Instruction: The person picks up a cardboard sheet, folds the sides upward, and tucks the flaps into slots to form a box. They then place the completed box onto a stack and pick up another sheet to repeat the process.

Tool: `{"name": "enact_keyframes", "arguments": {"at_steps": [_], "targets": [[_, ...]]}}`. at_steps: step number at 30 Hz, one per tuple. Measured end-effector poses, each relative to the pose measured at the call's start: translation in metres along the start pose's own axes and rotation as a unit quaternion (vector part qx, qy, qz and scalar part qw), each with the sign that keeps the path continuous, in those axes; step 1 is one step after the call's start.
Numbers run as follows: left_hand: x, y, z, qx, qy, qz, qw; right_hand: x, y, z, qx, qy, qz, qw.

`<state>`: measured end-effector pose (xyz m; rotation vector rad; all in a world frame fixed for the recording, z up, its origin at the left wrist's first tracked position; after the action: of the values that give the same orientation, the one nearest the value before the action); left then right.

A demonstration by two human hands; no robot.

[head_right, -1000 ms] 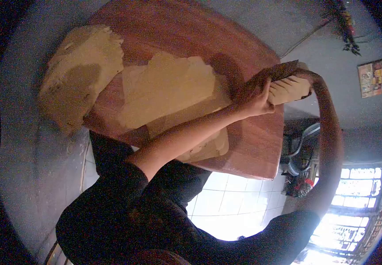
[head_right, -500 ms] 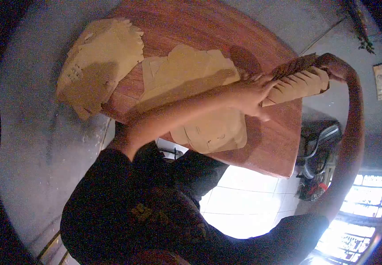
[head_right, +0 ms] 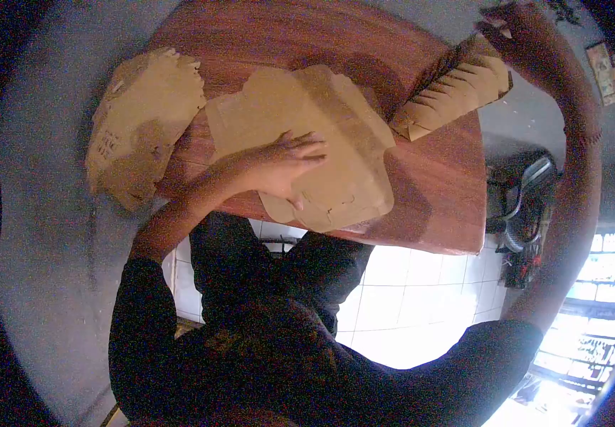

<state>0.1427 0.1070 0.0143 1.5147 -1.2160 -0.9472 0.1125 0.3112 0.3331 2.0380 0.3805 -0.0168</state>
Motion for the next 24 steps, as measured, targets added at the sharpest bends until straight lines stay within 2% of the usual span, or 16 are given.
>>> {"name": "enact_keyframes", "arguments": {"at_steps": [1,3,7,10,12,14,16,17,20,22,24], "targets": [[-0.001,0.0,0.004,0.012,-0.003,-0.002,1.0,0.007,0.013,0.014,-0.061,-0.001,-0.032,0.998],[0.0,0.002,0.006,0.02,-0.012,-0.017,1.0,0.022,0.028,0.056,-0.104,0.057,-0.029,0.993],[0.007,0.001,-0.002,-0.047,-0.033,-0.042,0.997,0.043,0.026,0.12,-0.225,0.202,0.053,0.952],[0.005,-0.006,-0.019,-0.138,-0.067,-0.021,0.988,0.048,-0.015,0.136,-0.175,0.208,0.072,0.96],[0.005,-0.007,-0.031,-0.203,-0.081,-0.019,0.976,0.047,-0.054,0.144,-0.249,0.201,0.091,0.943],[0.009,-0.006,-0.04,-0.269,-0.082,-0.031,0.959,0.049,-0.076,0.163,-0.256,0.184,0.19,0.93],[0.012,0.002,-0.043,-0.268,-0.095,-0.03,0.958,0.054,-0.109,0.177,-0.277,0.184,0.238,0.912],[0.013,0.005,-0.043,-0.267,-0.099,-0.028,0.958,0.055,-0.119,0.18,-0.304,0.177,0.234,0.906],[0.019,-0.001,-0.036,-0.365,-0.156,-0.11,0.911,0.054,-0.147,0.183,-0.371,0.171,0.219,0.886],[0.021,0.024,-0.034,-0.273,-0.146,-0.154,0.938,0.052,-0.157,0.182,-0.399,0.191,0.212,0.871],[0.026,0.048,-0.026,-0.193,-0.105,-0.177,0.959,0.049,-0.16,0.176,-0.443,0.16,0.216,0.855]]}}
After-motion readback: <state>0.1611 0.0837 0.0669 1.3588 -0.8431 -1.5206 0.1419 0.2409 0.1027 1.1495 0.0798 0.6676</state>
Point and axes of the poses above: each hand's wrist, its own x-axis away from the middle knuckle, its own y-axis out of the back of the hand, z = x × y, the point moved 7 cm from there along -x, towards the middle knuckle, and after that the axes turned 3 degrees about -x, right-handed, at the moved point
